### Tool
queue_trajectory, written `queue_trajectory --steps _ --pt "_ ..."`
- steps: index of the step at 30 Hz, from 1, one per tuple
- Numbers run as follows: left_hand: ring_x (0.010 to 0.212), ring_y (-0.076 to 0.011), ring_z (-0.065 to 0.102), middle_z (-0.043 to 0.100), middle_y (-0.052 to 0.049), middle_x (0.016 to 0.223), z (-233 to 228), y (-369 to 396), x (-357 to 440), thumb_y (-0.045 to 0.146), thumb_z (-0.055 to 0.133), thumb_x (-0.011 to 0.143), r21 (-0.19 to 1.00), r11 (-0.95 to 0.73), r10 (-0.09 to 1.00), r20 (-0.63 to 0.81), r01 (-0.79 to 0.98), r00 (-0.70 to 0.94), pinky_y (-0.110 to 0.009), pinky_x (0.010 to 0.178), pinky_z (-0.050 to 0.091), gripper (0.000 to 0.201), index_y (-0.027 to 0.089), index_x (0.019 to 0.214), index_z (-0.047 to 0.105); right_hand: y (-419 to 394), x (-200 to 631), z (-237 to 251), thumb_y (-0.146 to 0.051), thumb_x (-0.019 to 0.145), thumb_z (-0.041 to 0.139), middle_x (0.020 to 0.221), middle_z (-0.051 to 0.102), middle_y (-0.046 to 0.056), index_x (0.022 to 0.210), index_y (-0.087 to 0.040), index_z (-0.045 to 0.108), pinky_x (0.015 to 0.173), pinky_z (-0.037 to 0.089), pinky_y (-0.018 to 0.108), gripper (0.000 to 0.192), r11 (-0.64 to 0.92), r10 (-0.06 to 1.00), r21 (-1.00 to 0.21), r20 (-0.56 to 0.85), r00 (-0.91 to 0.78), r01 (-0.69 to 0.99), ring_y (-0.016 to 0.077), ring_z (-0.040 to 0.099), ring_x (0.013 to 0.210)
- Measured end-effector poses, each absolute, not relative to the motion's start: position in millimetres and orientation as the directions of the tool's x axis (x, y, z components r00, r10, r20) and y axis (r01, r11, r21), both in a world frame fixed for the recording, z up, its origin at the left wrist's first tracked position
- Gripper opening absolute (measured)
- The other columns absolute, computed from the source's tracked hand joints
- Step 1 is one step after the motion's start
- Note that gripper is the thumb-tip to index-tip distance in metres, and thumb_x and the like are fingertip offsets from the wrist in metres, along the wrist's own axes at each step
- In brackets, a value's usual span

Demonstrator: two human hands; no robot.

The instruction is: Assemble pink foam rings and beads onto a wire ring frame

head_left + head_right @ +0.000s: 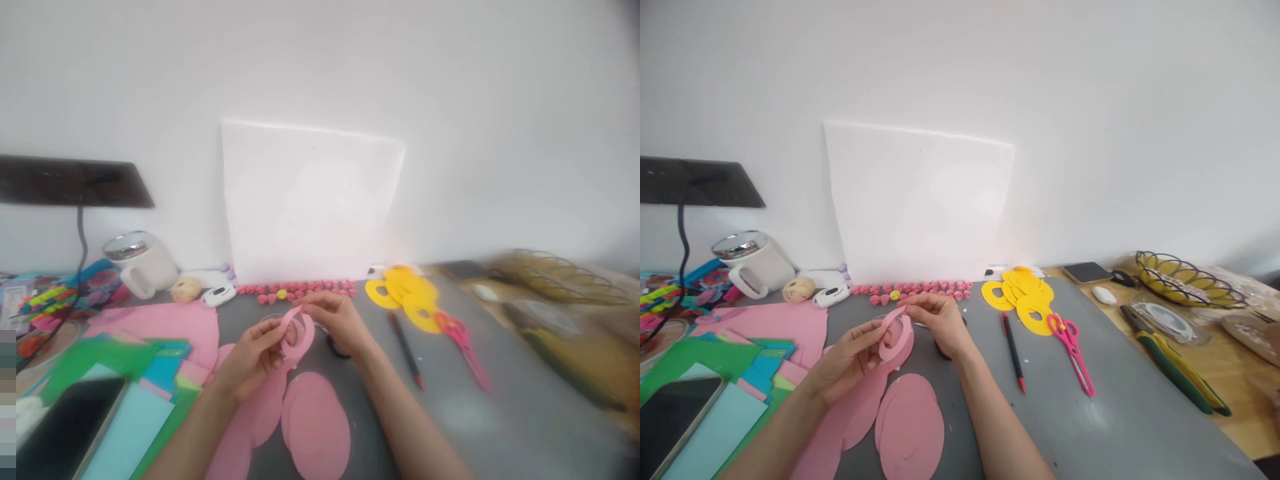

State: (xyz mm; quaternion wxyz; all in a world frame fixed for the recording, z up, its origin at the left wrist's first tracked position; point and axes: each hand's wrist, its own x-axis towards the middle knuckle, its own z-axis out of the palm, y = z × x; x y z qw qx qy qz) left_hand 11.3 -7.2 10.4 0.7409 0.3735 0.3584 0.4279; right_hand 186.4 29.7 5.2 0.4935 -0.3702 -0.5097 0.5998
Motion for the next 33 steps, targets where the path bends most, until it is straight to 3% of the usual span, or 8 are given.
queue_trajectory --steps 5,11,22,33 --pt "0.050 -0.0040 0.040 0.055 -0.001 0.071 12.0 -7.0 9.1 0.031 0.062 0.078 0.885 0.315 0.915 -0.186 -0.343 0.359 -0.016 0.045 0.035 0.018 0.013 0.076 0.067 30.0 186.5 3.7 -0.031 0.061 0.075 0.074 0.069 0.003 0.074 -0.017 0.069 0.066 0.049 0.028 0.020 0.006 0.971 -0.972 0.062 -0.232 -0.234 0.0131 0.061 0.065" --pt "0.056 -0.0085 0.047 0.057 -0.003 0.071 10.7 -9.9 10.0 0.031 0.063 0.077 0.908 0.277 0.927 -0.165 -0.314 0.338 -0.019 0.048 0.036 0.018 0.014 0.079 0.069 30.5 186.1 3.6 -0.029 0.059 0.077 0.059 0.061 -0.002 0.064 -0.016 0.064 0.056 0.044 0.024 0.019 0.028 0.975 -0.976 0.075 -0.211 -0.217 0.0093 0.052 0.054" --pt "0.054 -0.0074 0.045 0.058 -0.003 0.071 12.9 -10.0 9.2 0.029 0.064 0.077 0.899 0.276 0.932 -0.165 -0.339 0.321 -0.020 0.047 0.035 0.020 0.013 0.086 0.070 30.4 186.3 3.7 -0.033 0.066 0.071 0.076 0.069 0.003 0.079 -0.018 0.071 0.065 0.047 0.027 0.019 0.019 0.971 -0.985 0.059 -0.230 -0.170 0.0134 0.060 0.067" --pt "0.053 -0.0067 0.046 0.060 -0.003 0.074 10.2 -10.1 8.9 0.029 0.067 0.074 0.903 0.289 0.928 -0.183 -0.318 0.325 -0.019 0.050 0.040 0.021 0.015 0.090 0.070 29.6 184.2 1.5 -0.030 0.066 0.072 0.064 0.067 0.001 0.072 -0.017 0.068 0.061 0.048 0.026 0.015 0.033 0.965 -0.977 0.086 -0.249 -0.213 0.0123 0.060 0.060"
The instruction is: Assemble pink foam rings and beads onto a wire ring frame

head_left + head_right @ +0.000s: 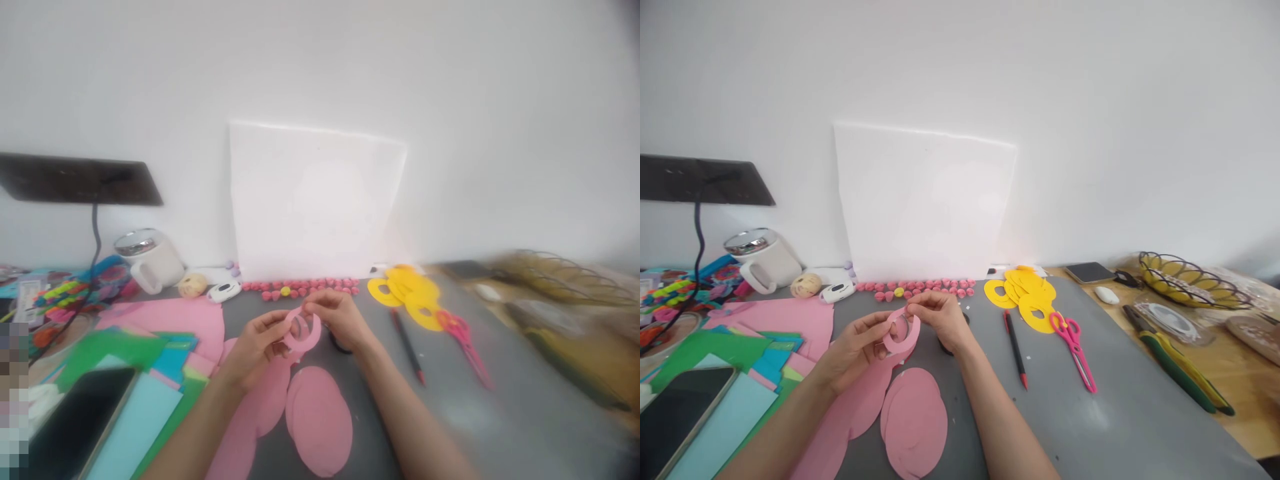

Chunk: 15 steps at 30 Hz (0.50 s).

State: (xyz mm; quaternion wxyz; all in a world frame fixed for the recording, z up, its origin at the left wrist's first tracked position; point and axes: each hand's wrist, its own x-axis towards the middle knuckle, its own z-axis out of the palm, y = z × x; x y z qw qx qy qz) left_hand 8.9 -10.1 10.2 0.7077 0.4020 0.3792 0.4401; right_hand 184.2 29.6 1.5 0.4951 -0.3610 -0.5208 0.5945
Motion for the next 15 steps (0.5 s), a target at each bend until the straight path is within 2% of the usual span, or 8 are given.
queue_trajectory --steps 5,11,15 --pt "0.056 -0.0084 0.048 0.061 -0.005 0.075 7.2 -8.7 7.8 0.028 0.066 0.074 0.902 0.267 0.936 -0.159 -0.340 0.312 -0.020 0.050 0.039 0.022 0.015 0.092 0.070 30.0 184.3 -0.2 -0.033 0.066 0.072 0.076 0.071 0.004 0.083 -0.018 0.071 0.065 0.049 0.029 0.024 0.000 0.961 -0.978 0.057 -0.271 -0.207 0.0151 0.063 0.067" --pt "0.056 -0.0090 0.050 0.062 -0.005 0.081 13.8 -11.2 9.6 0.029 0.066 0.075 0.905 0.293 0.914 -0.171 -0.308 0.368 -0.022 0.051 0.041 0.025 0.017 0.096 0.069 30.7 184.2 -1.9 -0.028 0.064 0.073 0.058 0.064 0.000 0.070 -0.017 0.066 0.058 0.046 0.025 0.014 0.040 0.955 -0.973 0.104 -0.279 -0.226 0.0111 0.058 0.056" --pt "0.056 -0.0100 0.051 0.062 -0.006 0.081 16.6 -11.9 10.9 0.027 0.067 0.073 0.904 0.293 0.910 -0.165 -0.310 0.380 -0.022 0.051 0.041 0.024 0.016 0.094 0.070 30.5 183.8 -1.3 -0.027 0.062 0.075 0.057 0.064 -0.001 0.066 -0.017 0.065 0.057 0.046 0.025 0.014 0.038 0.962 -0.977 0.093 -0.258 -0.209 0.0114 0.057 0.054"
